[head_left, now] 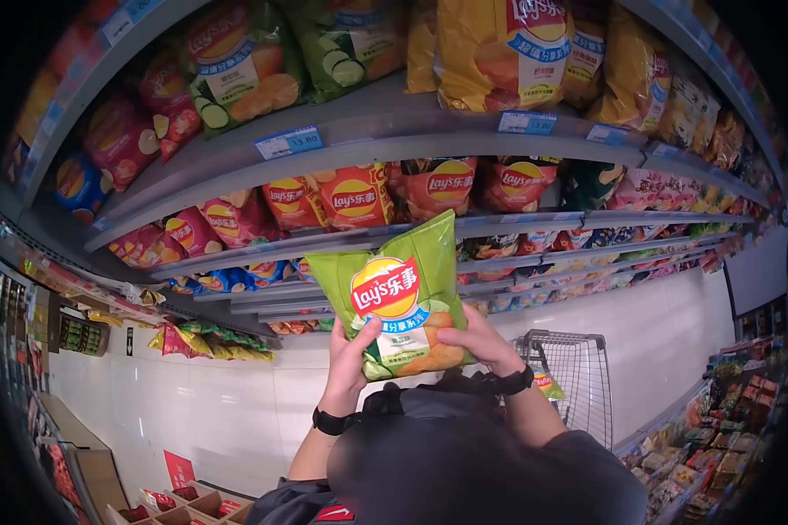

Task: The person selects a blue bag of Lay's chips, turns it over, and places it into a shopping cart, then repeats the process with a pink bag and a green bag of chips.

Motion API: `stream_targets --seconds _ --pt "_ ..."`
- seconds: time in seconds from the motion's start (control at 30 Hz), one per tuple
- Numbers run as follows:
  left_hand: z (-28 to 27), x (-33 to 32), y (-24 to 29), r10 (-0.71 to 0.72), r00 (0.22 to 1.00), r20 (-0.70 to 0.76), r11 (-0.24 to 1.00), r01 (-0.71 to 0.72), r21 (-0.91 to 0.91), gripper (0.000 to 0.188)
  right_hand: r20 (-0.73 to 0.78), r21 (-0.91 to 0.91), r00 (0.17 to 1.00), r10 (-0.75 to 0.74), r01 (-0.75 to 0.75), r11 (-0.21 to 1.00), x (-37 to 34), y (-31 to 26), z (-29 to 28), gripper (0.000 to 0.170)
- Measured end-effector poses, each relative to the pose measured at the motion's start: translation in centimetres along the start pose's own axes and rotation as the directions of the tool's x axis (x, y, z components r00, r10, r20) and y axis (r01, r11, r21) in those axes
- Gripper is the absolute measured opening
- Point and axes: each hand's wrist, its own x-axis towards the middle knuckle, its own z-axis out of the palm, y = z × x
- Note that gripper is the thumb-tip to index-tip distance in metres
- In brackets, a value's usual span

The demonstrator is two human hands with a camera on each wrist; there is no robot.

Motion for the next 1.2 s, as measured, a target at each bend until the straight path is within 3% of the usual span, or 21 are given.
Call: stream_targets --seconds 0.07,0.17,0.2,0.23,0.27,0.37,0.43,0.67,0.77,0.83,1.03,1.17,1.2 --pt "0.3 0.0 -0.2 0.002 1.0 -0.012 1.0 -0.002 -0.002 0.051 -0.005 0.011 1.0 -0.001 0.001 1.0 0.0 -0.2 -0.4 0.07" --pt "0.7 0.0 0.1 -0.063 0.998 -0.002 0.998 0.063 0.025 0.053 0.02 -0.152 0.998 -0.052 0.055 0.987 -0.1 -0.5 -0.8 0.069" --pt "0.8 0.0 0.1 -0.062 0.998 0.001 0.998 0.062 0.027 0.053 -0.019 -0.158 0.988 -0.155 0.151 0.976 0.0 -0.5 -0.7 0.068" --pt "0.9 -0.1 0.0 0.017 0.999 0.036 0.991 -0.021 0.135 0.049 -0.056 -0.168 0.965 -0.256 0.244 0.955 0.0 -0.6 -0.5 0.068" --pt "1.0 -0.2 0.0 0.091 0.993 0.079 0.965 -0.108 0.237 0.045 -0.059 -0.169 0.964 -0.259 0.247 0.954 0.0 -0.6 -0.3 0.068" --pt "0.9 -0.4 0.6 0.071 0.993 0.093 0.967 -0.092 0.239 0.052 -0.144 -0.2 0.97 -0.194 0.164 0.966 -0.1 -0.2 0.5 0.064" --pt "0.7 -0.5 0.9 0.052 0.993 0.105 0.974 -0.074 0.213 0.054 -0.236 -0.112 0.964 -0.121 0.097 0.989 0.1 0.2 1.0 0.059" --pt "-2.1 -0.6 1.2 -0.037 0.993 0.112 0.985 0.017 0.171 0.06 -0.213 -0.208 0.976 -0.052 0.007 0.978 -0.5 0.7 2.6 0.062" --pt "-3.0 -0.7 1.5 -0.047 0.995 0.093 0.988 0.032 0.15 0.055 -0.158 -0.106 0.986 -0.054 0.037 0.994 -1.0 1.2 3.9 0.072" --pt "-3.3 -1.0 1.8 -0.057 0.993 0.104 0.989 0.042 0.139 0.056 0.042 -0.244 0.992 -0.116 0.123 0.962 -1.0 1.9 4.2 0.081" --pt "-4.9 -1.7 2.2 -0.097 0.989 0.112 0.987 0.081 0.142 0.057 -0.142 -0.171 0.985 -0.094 0.069 0.983 -1.8 3.5 6.2 0.082" --pt "-5.7 -1.8 1.9 -0.098 0.983 0.158 0.98 0.068 0.188 0.055 -0.161 -0.194 0.986 -0.051 0.019 0.981 -3.0 2.7 7.0 0.085" --pt "-5.7 -2.0 2.0 -0.097 0.983 0.158 0.98 0.067 0.186 0.055 -0.15 -0.113 0.988 -0.029 0.012 0.994 -3.5 2.7 6.8 0.088"
